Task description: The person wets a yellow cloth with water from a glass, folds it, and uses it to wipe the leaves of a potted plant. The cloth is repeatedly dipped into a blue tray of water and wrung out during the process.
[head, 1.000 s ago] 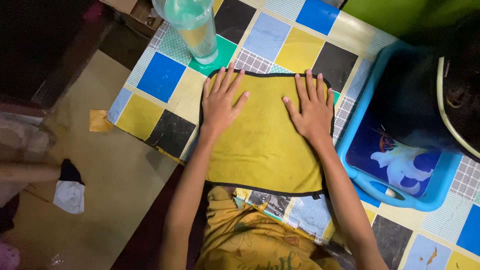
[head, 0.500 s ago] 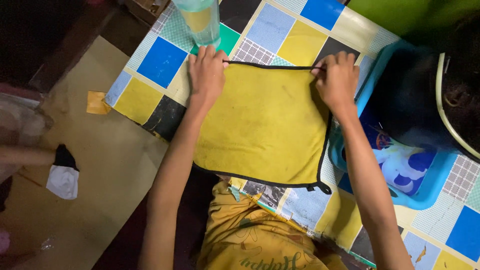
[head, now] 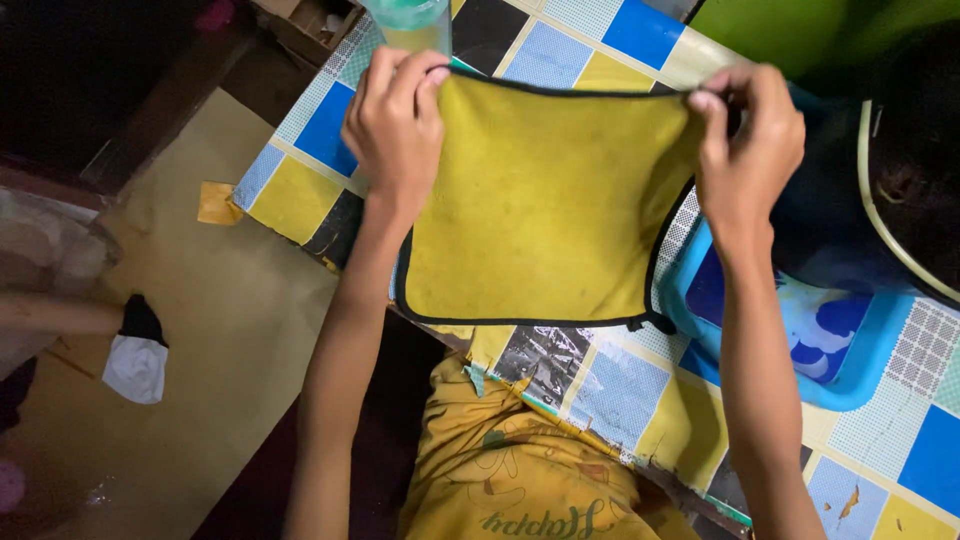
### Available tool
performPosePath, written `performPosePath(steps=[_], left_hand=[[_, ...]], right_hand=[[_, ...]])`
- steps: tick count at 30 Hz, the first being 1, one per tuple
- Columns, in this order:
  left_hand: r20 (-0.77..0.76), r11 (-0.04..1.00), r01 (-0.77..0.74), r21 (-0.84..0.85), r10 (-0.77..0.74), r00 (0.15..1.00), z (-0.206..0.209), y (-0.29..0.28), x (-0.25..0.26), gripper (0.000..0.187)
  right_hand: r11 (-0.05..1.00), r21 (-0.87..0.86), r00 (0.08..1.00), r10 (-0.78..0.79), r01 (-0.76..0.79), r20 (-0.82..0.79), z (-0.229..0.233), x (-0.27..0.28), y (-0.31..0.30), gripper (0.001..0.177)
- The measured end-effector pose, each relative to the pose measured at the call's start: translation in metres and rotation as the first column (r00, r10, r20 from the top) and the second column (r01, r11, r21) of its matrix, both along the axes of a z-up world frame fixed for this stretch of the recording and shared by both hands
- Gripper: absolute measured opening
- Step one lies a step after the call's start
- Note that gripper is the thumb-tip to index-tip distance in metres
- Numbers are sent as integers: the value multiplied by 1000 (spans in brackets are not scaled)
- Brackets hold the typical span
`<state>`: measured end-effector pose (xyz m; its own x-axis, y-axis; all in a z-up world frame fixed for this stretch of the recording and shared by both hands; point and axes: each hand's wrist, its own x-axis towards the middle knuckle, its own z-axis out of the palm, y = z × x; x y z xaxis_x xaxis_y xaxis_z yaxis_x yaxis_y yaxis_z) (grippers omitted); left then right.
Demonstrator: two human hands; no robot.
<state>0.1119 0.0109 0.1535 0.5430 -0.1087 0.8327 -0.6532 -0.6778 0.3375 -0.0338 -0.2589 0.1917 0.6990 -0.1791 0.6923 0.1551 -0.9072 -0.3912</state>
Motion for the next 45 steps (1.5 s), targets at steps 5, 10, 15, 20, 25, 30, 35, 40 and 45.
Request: performPosePath(steps=[5,10,15,20,25,30,35,40,45], left_hand=[[-18,990,-17,138,19,1000,-68,55,-65,9],[-247,970,105,220,-48,968,-114,108,-152,15],[-308,962,103,254,-20,951,-129,119,-193,11],[-269,966,80,245,-11,963,-134,117,-194,15],[-171,958,62,280,-14,985,-108,110,-189,9],[-201,936,17,351,58,978,-111,113,-168,26],[-126,965,6,261,28,992,-53,95,-141,20],[-22,968,-97,231,105,994,-107,107,-149,18],[-431,965,160,207,-57,901,-121,116,-206,17]], right_hand=[[999,50,976,24,-13,-216,-33,-85,20,10],[999,21,830,-24,43,-558,-113,-154,23,11],[973,-231,834,-146,23,-532,-135,-174,36,9],[974,-227,851,-132,15,-509,-131,-173,39,7],[985,-174,862,-105,20,-496,-136,-173,29,8],[988,-152,896,-101,38,-432,-87,-139,33,7],[977,-211,969,-37,-16,-245,-42,-107,31,14],[978,-209,975,-27,-21,-222,-54,-121,29,14],[972,-183,682,-32,-150,-731,-102,-153,14,17]])
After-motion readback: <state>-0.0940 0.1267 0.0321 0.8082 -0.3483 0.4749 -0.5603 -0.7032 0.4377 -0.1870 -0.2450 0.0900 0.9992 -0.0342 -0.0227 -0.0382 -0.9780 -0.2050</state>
